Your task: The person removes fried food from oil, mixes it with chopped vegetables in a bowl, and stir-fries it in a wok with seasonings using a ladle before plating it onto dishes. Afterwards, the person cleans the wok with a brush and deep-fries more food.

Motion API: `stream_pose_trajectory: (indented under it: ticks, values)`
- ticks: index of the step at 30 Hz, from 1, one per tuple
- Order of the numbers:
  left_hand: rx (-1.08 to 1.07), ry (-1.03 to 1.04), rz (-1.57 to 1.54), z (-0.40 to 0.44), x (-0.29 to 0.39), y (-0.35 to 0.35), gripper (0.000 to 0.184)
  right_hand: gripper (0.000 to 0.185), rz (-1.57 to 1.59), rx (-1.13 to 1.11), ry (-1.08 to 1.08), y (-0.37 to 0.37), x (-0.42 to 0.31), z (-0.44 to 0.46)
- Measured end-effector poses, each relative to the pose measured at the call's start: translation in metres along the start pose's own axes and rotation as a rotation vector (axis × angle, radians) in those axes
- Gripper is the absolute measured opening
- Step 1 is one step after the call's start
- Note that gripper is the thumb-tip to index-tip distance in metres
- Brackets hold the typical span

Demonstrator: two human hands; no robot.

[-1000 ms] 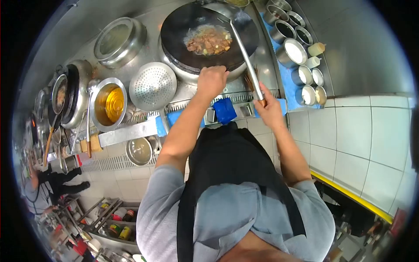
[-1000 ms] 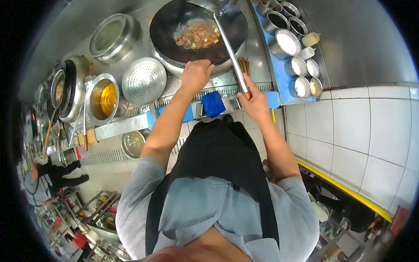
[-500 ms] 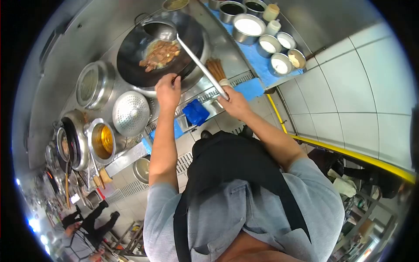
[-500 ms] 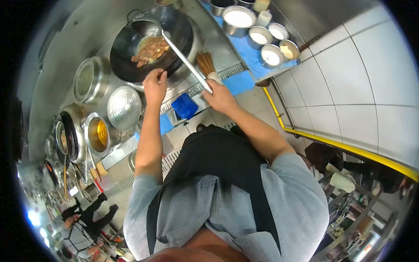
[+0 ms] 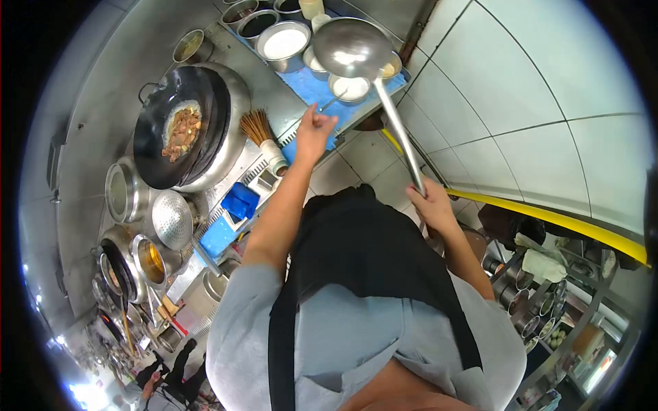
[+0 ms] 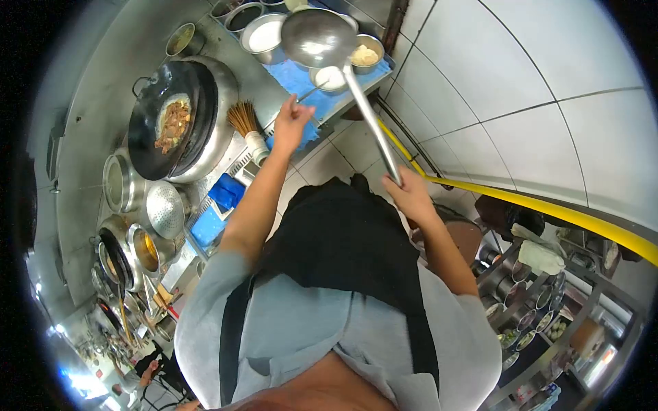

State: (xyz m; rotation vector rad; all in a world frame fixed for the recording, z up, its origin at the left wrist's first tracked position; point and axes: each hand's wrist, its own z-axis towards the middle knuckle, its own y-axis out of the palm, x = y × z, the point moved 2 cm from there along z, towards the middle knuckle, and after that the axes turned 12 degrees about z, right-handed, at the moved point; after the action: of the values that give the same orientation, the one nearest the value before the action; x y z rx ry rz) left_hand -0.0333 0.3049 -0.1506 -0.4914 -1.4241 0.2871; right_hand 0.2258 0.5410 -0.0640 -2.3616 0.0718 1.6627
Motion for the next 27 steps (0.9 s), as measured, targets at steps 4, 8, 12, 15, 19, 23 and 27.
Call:
stream_pose_trajectory:
  ticks: [4, 8, 12, 15, 19, 23, 27]
  values:
    - [0.048, -0.076, -0.043, 0.046, 0.003, 0.044, 0.030, 0.019, 0.181, 0.133, 0.198, -0.045, 0.025, -0.048]
    - [0.175, 0.068, 0.143, 0.052, 0.033, 0.036, 0.030, 0.015, 0.325, 0.180, 0.228, -0.052, 0.055, -0.067]
    - [0.224, 0.051, 0.123, 0.054, 0.024, 0.035, 0.031, 0.012, 0.420, 0.143, 0.250, -0.057, 0.049, -0.060]
    - [0.244, -0.121, -0.087, 0.055, 0.018, 0.033, 0.028, 0.012, 0.454, 0.127, 0.281, -0.060, 0.038, -0.053]
    - [0.277, -0.310, -0.394, 0.064, 0.013, 0.018, 0.023, 0.023, 0.469, 0.086, 0.266, -0.059, 0.010, -0.046]
    - [0.232, -0.311, -0.546, 0.066, 0.050, -0.002, 0.022, 0.039, 0.435, 0.033, 0.219, -0.052, -0.019, -0.035]
    - [0.172, -0.205, -0.612, 0.088, 0.064, -0.014, 0.025, 0.048, 0.415, -0.017, 0.202, -0.038, -0.037, -0.011]
